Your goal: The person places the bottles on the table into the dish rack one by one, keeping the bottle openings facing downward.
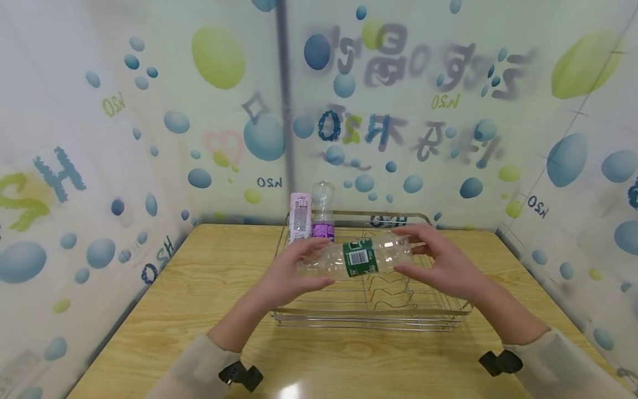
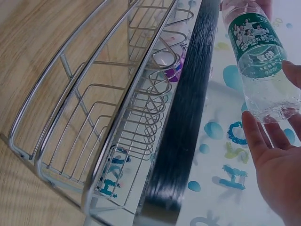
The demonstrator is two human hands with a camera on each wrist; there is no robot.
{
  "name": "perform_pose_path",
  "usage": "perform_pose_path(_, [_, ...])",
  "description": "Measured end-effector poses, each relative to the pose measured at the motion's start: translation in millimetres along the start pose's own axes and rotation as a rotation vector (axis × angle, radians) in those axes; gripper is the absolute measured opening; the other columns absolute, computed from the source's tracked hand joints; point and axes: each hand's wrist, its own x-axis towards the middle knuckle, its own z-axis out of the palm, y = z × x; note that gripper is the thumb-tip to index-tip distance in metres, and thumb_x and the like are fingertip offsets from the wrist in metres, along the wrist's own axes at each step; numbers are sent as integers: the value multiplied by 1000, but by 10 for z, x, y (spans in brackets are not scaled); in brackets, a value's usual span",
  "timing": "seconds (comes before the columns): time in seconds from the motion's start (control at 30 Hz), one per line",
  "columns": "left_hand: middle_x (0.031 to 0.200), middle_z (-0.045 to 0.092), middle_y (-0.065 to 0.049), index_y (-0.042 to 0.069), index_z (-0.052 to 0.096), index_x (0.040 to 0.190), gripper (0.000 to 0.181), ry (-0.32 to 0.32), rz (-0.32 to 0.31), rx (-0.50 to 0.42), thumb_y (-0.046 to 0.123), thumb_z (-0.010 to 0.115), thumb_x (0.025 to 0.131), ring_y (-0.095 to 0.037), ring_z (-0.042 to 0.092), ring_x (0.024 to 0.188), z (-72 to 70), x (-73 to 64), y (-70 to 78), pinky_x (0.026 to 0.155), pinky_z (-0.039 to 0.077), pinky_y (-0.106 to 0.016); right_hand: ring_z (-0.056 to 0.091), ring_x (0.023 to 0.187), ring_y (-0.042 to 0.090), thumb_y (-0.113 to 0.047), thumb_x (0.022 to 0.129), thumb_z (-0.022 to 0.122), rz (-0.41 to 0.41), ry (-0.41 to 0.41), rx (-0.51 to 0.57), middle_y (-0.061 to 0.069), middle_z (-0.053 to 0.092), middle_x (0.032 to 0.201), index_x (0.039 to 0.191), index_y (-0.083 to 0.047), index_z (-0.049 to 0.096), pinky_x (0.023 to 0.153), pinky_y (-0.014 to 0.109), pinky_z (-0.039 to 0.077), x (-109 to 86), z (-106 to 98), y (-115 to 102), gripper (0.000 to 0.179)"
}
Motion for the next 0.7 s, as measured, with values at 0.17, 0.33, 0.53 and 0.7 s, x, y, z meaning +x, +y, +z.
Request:
perform_pose_path(0.17, [150, 65, -7, 22, 64, 153, 70, 0, 66, 144, 30, 93, 90, -36, 65, 135, 57, 47, 74, 111, 57, -59, 59, 126, 14, -14, 100, 83, -18, 14, -3, 7, 58, 149, 157, -16, 55, 104, 17, 56, 29, 23, -7, 64])
perform_pose_path(0.33, [153, 66, -8, 18, 65, 152, 68, 18, 36, 120, 29, 93, 91, -33, 64, 137, 118, 76, 90, 113, 55, -60, 59, 128, 17, -11, 99, 83, -28, 66, 6, 8, 56, 152, 158, -14, 54, 104, 9, 51, 98, 15, -33, 66])
perform_pose_path(0.53, [147, 70, -10, 20, 63, 152, 67, 45, -22, 0, 29, 91, 93, -33, 67, 133, 208, 113, 99, 107, 58, -53, 57, 135, 22, -11, 102, 79, -1, 121, 105, 9, 52, 160, 162, -15, 51, 105, 7, 48, 288, -23, -138, 67])
perform_pose_path(0.7, [142, 72, -6, 27, 59, 154, 67, 37, -101, -92, 32, 90, 94, -29, 68, 129, 264, 128, 107, 105, 61, -48, 62, 137, 29, -22, 105, 77, 63, 109, 161, 7, 48, 165, 163, -22, 50, 100, 15, 55, 445, -42, -229, 64])
